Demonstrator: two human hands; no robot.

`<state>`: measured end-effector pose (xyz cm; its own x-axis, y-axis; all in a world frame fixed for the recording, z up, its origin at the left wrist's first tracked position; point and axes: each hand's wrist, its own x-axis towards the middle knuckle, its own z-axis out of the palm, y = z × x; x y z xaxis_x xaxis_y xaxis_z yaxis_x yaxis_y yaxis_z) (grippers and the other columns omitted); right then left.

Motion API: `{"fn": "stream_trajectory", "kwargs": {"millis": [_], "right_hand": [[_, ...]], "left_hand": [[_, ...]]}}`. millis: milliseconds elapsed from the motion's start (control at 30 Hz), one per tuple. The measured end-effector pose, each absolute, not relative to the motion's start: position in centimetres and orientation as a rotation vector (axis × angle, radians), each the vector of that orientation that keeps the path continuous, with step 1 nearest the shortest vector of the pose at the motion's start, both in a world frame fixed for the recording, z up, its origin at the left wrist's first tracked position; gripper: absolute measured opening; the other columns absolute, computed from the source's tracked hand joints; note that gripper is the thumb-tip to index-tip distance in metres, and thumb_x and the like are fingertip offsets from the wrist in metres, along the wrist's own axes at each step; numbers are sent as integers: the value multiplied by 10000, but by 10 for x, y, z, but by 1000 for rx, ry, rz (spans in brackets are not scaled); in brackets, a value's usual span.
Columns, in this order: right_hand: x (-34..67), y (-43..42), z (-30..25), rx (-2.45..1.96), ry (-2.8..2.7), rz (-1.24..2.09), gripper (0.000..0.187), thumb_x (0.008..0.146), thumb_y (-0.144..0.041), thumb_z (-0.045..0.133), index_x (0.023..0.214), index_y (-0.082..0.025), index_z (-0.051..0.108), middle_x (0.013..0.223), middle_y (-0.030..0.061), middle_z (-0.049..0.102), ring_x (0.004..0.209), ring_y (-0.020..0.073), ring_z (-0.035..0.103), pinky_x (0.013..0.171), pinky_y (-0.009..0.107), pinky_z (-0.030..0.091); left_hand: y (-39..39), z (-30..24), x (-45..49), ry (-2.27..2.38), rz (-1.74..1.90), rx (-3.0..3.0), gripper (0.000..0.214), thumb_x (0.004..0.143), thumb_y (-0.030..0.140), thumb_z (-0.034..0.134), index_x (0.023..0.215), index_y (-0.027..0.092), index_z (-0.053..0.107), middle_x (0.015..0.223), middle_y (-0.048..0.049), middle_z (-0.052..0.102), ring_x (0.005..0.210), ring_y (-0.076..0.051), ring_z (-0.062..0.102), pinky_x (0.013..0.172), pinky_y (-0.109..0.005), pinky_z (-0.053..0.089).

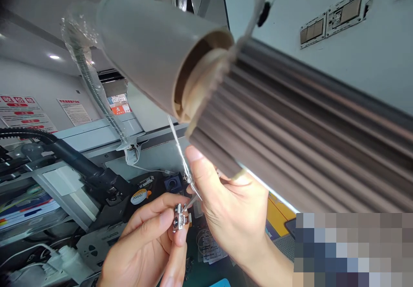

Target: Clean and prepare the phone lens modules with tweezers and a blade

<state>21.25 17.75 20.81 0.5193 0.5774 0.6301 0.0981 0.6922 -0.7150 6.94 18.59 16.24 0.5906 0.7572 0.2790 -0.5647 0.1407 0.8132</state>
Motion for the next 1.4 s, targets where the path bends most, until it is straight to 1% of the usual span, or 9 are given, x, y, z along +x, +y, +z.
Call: {"fn": "stream_trajectory", "kwargs": {"millis": [200, 333, 533, 733, 833, 933, 1067, 1200, 1400], "right_hand": [[214, 176, 209, -767, -1006, 329, 553, 887, -514, 714, 449, -205, 578, 393, -36, 547, 288, 69, 448, 261, 153, 317], [213, 176, 210, -768, -1009, 320, 568, 887, -514, 715, 435, -205, 563, 385, -38, 531, 294, 66, 442, 264, 149, 319], [212, 177, 208, -749, -997, 338, 559, 888, -491, 725, 441, -198, 560, 400, -32, 543, 299, 67, 439, 264, 159, 307], [212, 177, 209, -748, -989, 332, 557, 885, -472, 733, 434, -196, 559, 391, -27, 529, 303, 73, 436, 271, 174, 298], [212, 175, 210, -749, -1020, 356, 540, 900, -468, 716, 455, -195, 577, 409, -27, 545, 307, 72, 449, 276, 170, 304], [212, 174, 210, -755, -1041, 357, 549, 918, -490, 691, 470, -191, 582, 390, -30, 527, 300, 68, 438, 272, 162, 284], [211, 174, 210, -747, -1048, 369, 554, 921, -488, 691, 469, -188, 576, 401, -33, 537, 304, 61, 441, 272, 153, 285], [212, 176, 209, -706, -1033, 348, 540, 914, -453, 711, 462, -193, 569, 416, -39, 555, 306, 57, 442, 270, 151, 290], [214, 179, 208, -701, -1052, 320, 538, 917, -449, 704, 456, -200, 580, 399, -43, 552, 299, 59, 434, 267, 154, 290]], "left_hand": [[189, 160, 66, 220, 985, 1126, 268, 987, 287, 627, 1193, 167, 749, 843, -31, 750, 475, -110, 708, 478, -189, 576], [185, 161, 65, 307, 1019, 1157, 263, 960, 324, 682, 1168, 187, 763, 777, -17, 751, 471, -101, 709, 507, -156, 551], [183, 164, 66, 310, 1008, 1119, 239, 939, 327, 709, 1136, 208, 775, 776, -9, 747, 456, -113, 694, 481, -200, 573], [183, 164, 68, 304, 999, 1096, 238, 923, 335, 722, 1110, 198, 779, 648, 2, 715, 420, -118, 672, 473, -202, 571], [184, 163, 67, 286, 986, 1109, 254, 939, 342, 697, 1122, 184, 774, 614, 3, 698, 412, -111, 656, 481, -206, 571], [185, 163, 67, 275, 964, 1120, 280, 955, 343, 668, 1142, 158, 764, 566, 6, 669, 409, -109, 644, 486, -208, 569], [186, 163, 67, 269, 968, 1101, 261, 945, 309, 668, 1134, 155, 761, 658, -4, 700, 444, -122, 677, 480, -211, 572], [187, 161, 67, 230, 956, 1095, 243, 953, 291, 654, 1126, 160, 764, 687, -6, 706, 466, -125, 691, 482, -209, 577], [191, 157, 63, 168, 942, 1092, 279, 994, 272, 628, 1216, 159, 753, 725, -19, 742, 517, -130, 728, 510, -208, 603]]}}
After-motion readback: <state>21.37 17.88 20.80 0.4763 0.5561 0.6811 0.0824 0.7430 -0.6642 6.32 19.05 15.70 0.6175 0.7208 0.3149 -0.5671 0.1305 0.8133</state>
